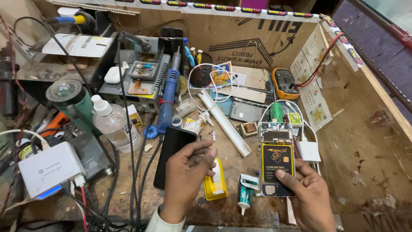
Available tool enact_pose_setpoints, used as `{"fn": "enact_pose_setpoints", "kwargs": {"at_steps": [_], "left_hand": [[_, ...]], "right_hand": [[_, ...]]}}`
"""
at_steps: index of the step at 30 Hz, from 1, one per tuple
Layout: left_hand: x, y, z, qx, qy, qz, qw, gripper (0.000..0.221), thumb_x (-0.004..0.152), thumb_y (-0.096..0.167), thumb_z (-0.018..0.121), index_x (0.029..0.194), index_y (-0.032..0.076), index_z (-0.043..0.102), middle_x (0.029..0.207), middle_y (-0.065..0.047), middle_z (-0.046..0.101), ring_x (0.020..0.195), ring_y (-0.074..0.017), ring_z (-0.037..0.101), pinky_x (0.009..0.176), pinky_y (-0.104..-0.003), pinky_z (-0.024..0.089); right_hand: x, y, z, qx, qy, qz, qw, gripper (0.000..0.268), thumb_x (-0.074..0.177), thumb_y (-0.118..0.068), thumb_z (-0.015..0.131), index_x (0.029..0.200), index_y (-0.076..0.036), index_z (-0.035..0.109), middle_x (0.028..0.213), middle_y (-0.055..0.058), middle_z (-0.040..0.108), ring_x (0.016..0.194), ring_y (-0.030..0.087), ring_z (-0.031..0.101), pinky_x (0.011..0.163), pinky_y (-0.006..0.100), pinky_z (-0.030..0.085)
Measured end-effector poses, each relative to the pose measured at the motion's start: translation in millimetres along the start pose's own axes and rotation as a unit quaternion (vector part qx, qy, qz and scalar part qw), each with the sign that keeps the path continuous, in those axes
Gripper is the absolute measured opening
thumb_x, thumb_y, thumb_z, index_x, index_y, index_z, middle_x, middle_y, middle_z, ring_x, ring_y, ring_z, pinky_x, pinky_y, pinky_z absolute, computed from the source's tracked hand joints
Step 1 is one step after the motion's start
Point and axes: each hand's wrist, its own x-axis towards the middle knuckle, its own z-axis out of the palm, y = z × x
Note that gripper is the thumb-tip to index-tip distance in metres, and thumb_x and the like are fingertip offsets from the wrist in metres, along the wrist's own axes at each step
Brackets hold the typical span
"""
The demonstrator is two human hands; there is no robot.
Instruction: The person secures a smartphone battery with rubber bands, handles a new LCD screen package, and uses a screwdriver to manipulate internal components of the phone. They also connect a power bank to the device.
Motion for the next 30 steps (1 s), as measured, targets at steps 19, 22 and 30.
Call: {"fn": "enact_pose_setpoints", "kwargs": {"at_steps": [19, 22, 30], "left_hand": [[-13.2, 14.6, 20.5, -0.131, -0.192, -0.134, 0.963, 0.031, 0.087, 0.017, 0.077, 0.105, -0.007, 0.077, 0.092, -0.010, 0.079, 0.080, -0.0104, 0.071, 0.074, -0.024, 0.057], [-13.7, 14.2, 19.1, -0.155, -0.183, -0.140, 0.961, 0.031, 0.086, 0.017, 0.078, 0.104, -0.008, 0.076, 0.091, -0.010, 0.078, 0.078, -0.0119, 0.071, 0.072, -0.026, 0.057], [0.6, 29.9, -26.7, -0.092, -0.022, -0.127, 0.987, 0.030, 0.081, 0.014, 0.078, 0.100, -0.008, 0.079, 0.088, -0.015, 0.082, 0.072, -0.0165, 0.076, 0.070, -0.028, 0.061]], "right_hand": [[-21.0, 39.9, 42.8, -0.044, -0.103, 0.051, 0.992, 0.044, 0.080, 0.001, 0.075, 0.123, 0.003, 0.063, 0.093, 0.012, 0.079, 0.076, 0.016, 0.075, 0.068, 0.034, 0.063], [-21.6, 36.5, 45.5, -0.057, -0.115, 0.056, 0.990, 0.049, 0.082, -0.002, 0.074, 0.129, 0.003, 0.062, 0.095, 0.013, 0.079, 0.078, 0.017, 0.075, 0.069, 0.034, 0.062], [-5.6, -9.5, 8.7, -0.115, 0.018, -0.045, 0.992, 0.049, 0.091, -0.011, 0.065, 0.137, 0.005, 0.059, 0.105, 0.021, 0.079, 0.087, 0.024, 0.076, 0.076, 0.035, 0.062]]}}
